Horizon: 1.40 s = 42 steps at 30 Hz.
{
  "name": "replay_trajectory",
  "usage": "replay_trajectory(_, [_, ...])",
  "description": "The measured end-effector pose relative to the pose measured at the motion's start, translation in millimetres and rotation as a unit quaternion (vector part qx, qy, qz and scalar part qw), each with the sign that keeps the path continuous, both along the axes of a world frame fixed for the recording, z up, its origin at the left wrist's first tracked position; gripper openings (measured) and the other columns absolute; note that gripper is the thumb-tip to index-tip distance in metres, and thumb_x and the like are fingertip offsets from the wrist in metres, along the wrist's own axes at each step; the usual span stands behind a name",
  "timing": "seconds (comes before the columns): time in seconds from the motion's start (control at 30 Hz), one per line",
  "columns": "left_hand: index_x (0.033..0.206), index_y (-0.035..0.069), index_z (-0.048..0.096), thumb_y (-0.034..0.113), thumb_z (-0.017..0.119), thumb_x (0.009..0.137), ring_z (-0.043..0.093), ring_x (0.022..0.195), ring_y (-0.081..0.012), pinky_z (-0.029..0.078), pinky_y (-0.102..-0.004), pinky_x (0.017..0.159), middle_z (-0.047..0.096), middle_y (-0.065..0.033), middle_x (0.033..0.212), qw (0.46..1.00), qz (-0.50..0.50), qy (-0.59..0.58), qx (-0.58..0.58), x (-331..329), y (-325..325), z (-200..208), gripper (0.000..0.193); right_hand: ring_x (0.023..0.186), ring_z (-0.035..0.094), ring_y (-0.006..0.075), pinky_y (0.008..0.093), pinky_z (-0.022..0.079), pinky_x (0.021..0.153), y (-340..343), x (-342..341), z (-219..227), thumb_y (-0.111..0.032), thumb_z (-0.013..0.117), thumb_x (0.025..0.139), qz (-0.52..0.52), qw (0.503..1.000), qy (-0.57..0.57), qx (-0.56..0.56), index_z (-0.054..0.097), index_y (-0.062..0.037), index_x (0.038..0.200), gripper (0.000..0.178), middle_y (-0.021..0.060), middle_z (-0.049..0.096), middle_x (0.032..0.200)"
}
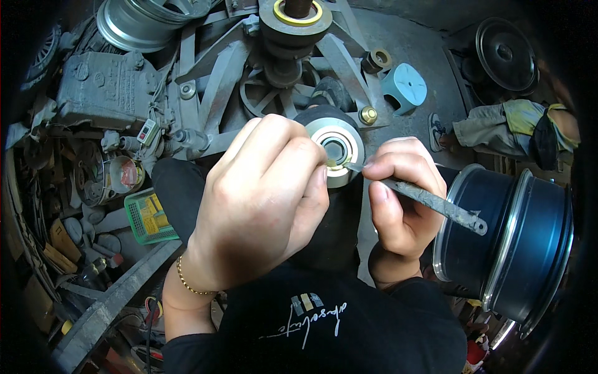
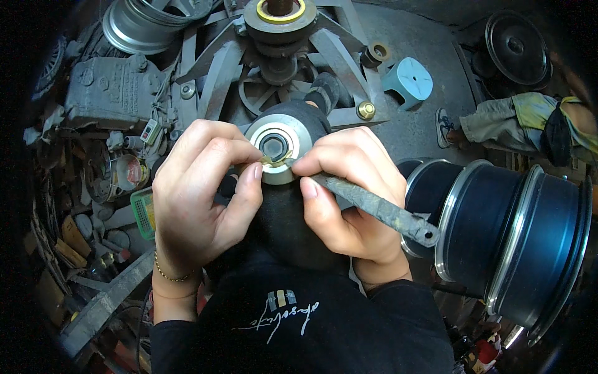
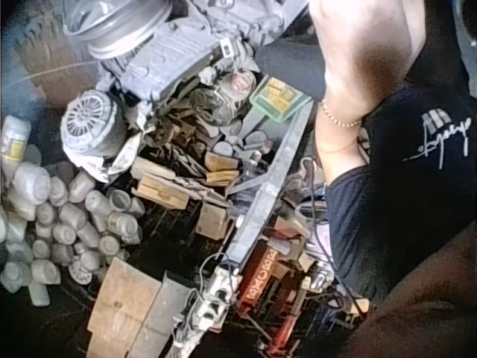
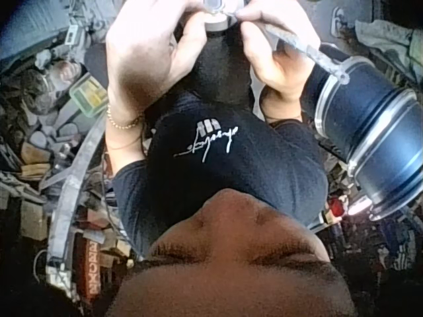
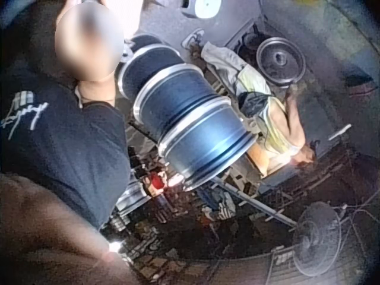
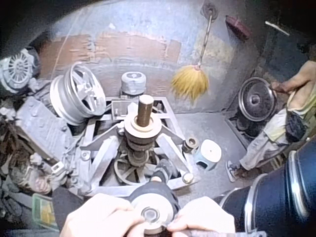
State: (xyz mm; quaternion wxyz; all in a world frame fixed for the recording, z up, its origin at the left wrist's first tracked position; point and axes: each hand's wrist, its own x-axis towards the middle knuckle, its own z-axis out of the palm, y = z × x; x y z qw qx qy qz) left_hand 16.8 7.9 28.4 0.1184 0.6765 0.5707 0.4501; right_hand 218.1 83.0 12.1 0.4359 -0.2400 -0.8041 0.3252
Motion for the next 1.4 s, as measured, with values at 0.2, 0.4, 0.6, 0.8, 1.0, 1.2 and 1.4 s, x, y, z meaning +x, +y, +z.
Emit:
replay_trajectory(0.2, [0.094, 0.0, 0.07, -0.004, 0.074, 0.083, 0.069, 0.079, -0.0279, 0.056, -0.0357, 0.072, 0.067, -0.0127, 0.093, 1.0, 0.0, 0.0, -0.005, -0.4, 0.0, 0.4, 0.011, 0.08, 0.069, 0.0275, 0.0364, 0.054, 0.076, 3.6, -2.9, 1.4, -0.003, 0.075, 0.08, 0.012, 1.0, 0.001, 0.006, 0.074, 0.0007, 0.097, 0.018, 0.0145, 0.072, 0.091])
replay_trajectory(0.4, [0.096, 0.0, 0.071, -0.004, 0.073, 0.084, 0.069, 0.08, -0.028, 0.057, -0.0357, 0.073, 0.067, -0.0136, 0.095, 1.0, -0.008, -0.005, -0.007, -1.6, -1.1, -0.8, 0.013, 0.082, 0.072, 0.0287, 0.0369, 0.055, 0.077, -2.7, -3.3, 5.1, 0.0, 0.076, 0.08, 0.023, 1.0, 0.005, -0.002, 0.076, 0.0011, 0.099, 0.019, 0.0147, 0.074, 0.093])
replay_trajectory(0.6, [0.097, -0.001, 0.071, -0.004, 0.072, 0.084, 0.069, 0.081, -0.0285, 0.057, -0.0359, 0.073, 0.067, -0.0141, 0.096, 1.0, -0.009, -0.007, -0.008, -2.0, -2.2, -1.2, 0.013, 0.082, 0.072, 0.0286, 0.0379, 0.055, 0.077, -5.6, -5.5, 6.7, -0.002, 0.079, 0.084, 0.014, 0.999, -0.035, 0.04, 0.077, 0.0005, 0.102, 0.018, 0.0133, 0.075, 0.094])
replay_trajectory(0.8, [0.097, -0.002, 0.071, -0.004, 0.072, 0.084, 0.07, 0.081, -0.0282, 0.057, -0.0358, 0.073, 0.067, -0.0144, 0.096, 1.0, -0.014, -0.004, -0.001, -3.2, -1.3, -1.9, 0.014, 0.082, 0.071, 0.0278, 0.0376, 0.055, 0.077, -12.9, -9.1, 9.0, -0.001, 0.082, 0.082, -0.014, 0.996, -0.065, 0.058, 0.078, -0.0018, 0.103, 0.022, 0.0114, 0.073, 0.093])
replay_trajectory(1.0, [0.097, -0.002, 0.071, -0.005, 0.072, 0.083, 0.07, 0.08, -0.0272, 0.057, -0.0351, 0.072, 0.067, -0.014, 0.096, 1.0, -0.007, -0.009, -0.006, -1.9, -2.8, -1.9, 0.014, 0.098, 0.069, 0.0306, 0.0404, 0.055, 0.084, -16.3, -9.4, 5.5, -0.007, 0.084, 0.08, -0.057, 0.989, -0.101, 0.092, 0.079, -0.0068, 0.103, 0.023, 0.0106, 0.07, 0.103])
replay_trajectory(1.2, [0.099, -0.002, 0.071, -0.004, 0.073, 0.084, 0.07, 0.079, -0.0266, 0.057, -0.0342, 0.071, 0.067, -0.014, 0.097, 1.0, -0.001, -0.009, -0.005, -0.9, -4.5, -3.2, 0.016, 0.102, 0.069, 0.0331, 0.0421, 0.056, 0.091, -10.0, -10.7, -4.6, -0.009, 0.082, 0.081, -0.033, 0.992, -0.069, 0.1, 0.08, -0.0063, 0.103, 0.022, 0.0129, 0.069, 0.11])
replay_trajectory(1.4, [0.1, -0.002, 0.071, -0.005, 0.074, 0.084, 0.07, 0.081, -0.0266, 0.057, -0.0335, 0.072, 0.069, -0.0155, 0.099, 1.0, 0.023, -0.014, 0.002, -0.8, -3.4, -3.5, 0.016, 0.102, 0.07, 0.0317, 0.0412, 0.057, 0.09, -12.3, -10.2, -5.1, -0.007, 0.081, 0.082, -0.034, 0.994, -0.053, 0.086, 0.08, -0.0044, 0.104, 0.022, 0.0146, 0.068, 0.113])
